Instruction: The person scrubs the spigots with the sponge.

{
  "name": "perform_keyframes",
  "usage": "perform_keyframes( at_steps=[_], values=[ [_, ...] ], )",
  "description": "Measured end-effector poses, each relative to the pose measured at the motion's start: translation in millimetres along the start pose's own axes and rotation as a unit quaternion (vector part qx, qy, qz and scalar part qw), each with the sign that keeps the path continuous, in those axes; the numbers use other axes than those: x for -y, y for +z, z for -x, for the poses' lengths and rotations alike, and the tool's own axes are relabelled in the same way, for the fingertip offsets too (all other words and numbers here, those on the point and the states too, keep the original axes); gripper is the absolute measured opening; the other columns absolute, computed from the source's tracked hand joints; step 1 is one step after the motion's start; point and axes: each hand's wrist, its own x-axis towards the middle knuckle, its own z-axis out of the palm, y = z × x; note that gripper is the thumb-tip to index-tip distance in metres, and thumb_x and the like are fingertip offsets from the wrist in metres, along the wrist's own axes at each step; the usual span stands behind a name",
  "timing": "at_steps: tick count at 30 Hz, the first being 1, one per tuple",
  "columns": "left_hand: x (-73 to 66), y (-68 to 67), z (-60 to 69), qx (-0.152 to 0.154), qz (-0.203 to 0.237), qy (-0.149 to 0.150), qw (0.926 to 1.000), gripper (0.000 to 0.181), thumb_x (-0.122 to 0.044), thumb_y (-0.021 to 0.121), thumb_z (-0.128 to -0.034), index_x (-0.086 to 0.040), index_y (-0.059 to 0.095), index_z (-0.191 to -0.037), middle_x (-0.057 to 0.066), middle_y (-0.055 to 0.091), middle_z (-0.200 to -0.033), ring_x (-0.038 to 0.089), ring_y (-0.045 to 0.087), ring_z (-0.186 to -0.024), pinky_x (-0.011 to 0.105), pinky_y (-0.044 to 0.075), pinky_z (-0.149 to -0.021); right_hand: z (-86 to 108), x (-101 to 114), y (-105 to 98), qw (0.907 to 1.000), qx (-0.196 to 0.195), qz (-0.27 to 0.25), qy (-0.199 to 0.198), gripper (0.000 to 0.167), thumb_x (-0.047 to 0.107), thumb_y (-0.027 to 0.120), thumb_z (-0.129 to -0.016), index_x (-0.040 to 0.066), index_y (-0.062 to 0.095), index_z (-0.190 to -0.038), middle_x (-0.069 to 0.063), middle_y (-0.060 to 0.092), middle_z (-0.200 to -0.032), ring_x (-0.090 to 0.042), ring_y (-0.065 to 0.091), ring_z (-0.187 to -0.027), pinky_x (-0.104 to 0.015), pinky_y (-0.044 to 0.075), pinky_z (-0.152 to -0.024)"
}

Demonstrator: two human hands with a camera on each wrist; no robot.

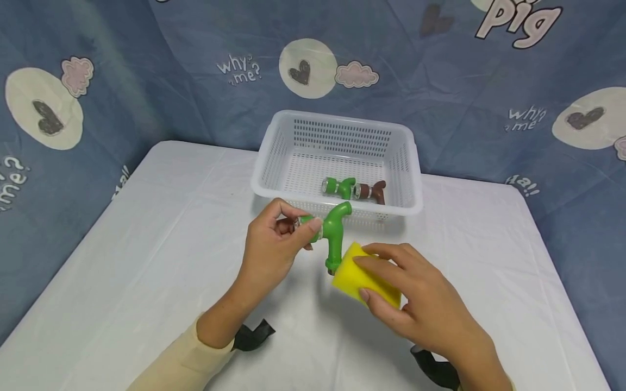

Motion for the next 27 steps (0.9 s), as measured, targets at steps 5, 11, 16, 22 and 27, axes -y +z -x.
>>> perform_keyframes(
  at_steps=[5,11,16,22,27],
  values=[
    [1.1,0.8,0.7,0.001,0.016,-0.004,0.9999,0.021,-0.011,0.080,-0.0948,-0.005,0.062,-0.104,0.011,0.070,-0.096,0.032,0.066,-0.069,0.034,0.061,-0.063,-2.0,1.8,-4.8,0.9968,-0.071,-0.030,-0.022,0.040,0.033,0.074,-0.096,0.014,0.071,-0.132,-0.003,0.064,-0.137,-0.019,0.060,-0.116,-0.016,0.046,-0.099],
    [1.5,3.7,3.4,0.019,0.015,-0.007,0.9997,0.021,-0.013,0.081,-0.0944,-0.007,0.065,-0.107,0.014,0.063,-0.086,0.038,0.068,-0.070,0.034,0.061,-0.062,-5.9,5.8,0.9,0.9885,-0.148,-0.022,-0.022,0.058,0.051,0.060,-0.104,0.004,0.062,-0.139,-0.014,0.058,-0.147,-0.029,0.058,-0.121,-0.019,0.042,-0.110],
    [0.5,5.1,3.8,0.023,0.024,-0.005,0.9994,0.021,-0.013,0.080,-0.0947,-0.006,0.066,-0.109,0.015,0.061,-0.086,0.033,0.069,-0.069,0.036,0.063,-0.065,-4.6,2.3,8.0,0.9929,-0.115,-0.027,-0.013,0.055,0.050,0.061,-0.104,0.009,0.063,-0.140,-0.009,0.057,-0.149,-0.026,0.057,-0.122,-0.017,0.043,-0.107],
    [-0.1,3.8,1.3,0.007,0.035,0.009,0.9993,0.018,-0.011,0.079,-0.0951,-0.004,0.066,-0.105,0.014,0.068,-0.088,0.031,0.067,-0.065,0.038,0.063,-0.063,-0.1,0.1,8.5,0.9979,-0.050,-0.039,-0.013,0.050,0.029,0.077,-0.095,0.015,0.065,-0.141,-0.002,0.061,-0.145,-0.020,0.058,-0.121,-0.018,0.044,-0.104],
    [0.0,1.4,0.1,-0.011,0.043,0.016,0.9989,0.017,-0.008,0.078,-0.0949,-0.002,0.065,-0.105,0.013,0.071,-0.095,0.028,0.065,-0.064,0.037,0.063,-0.063,-1.2,0.9,7.4,0.9987,-0.010,-0.031,-0.039,0.048,0.025,0.076,-0.092,0.016,0.067,-0.138,0.002,0.064,-0.139,-0.015,0.059,-0.118,-0.018,0.046,-0.101]
  ],
)
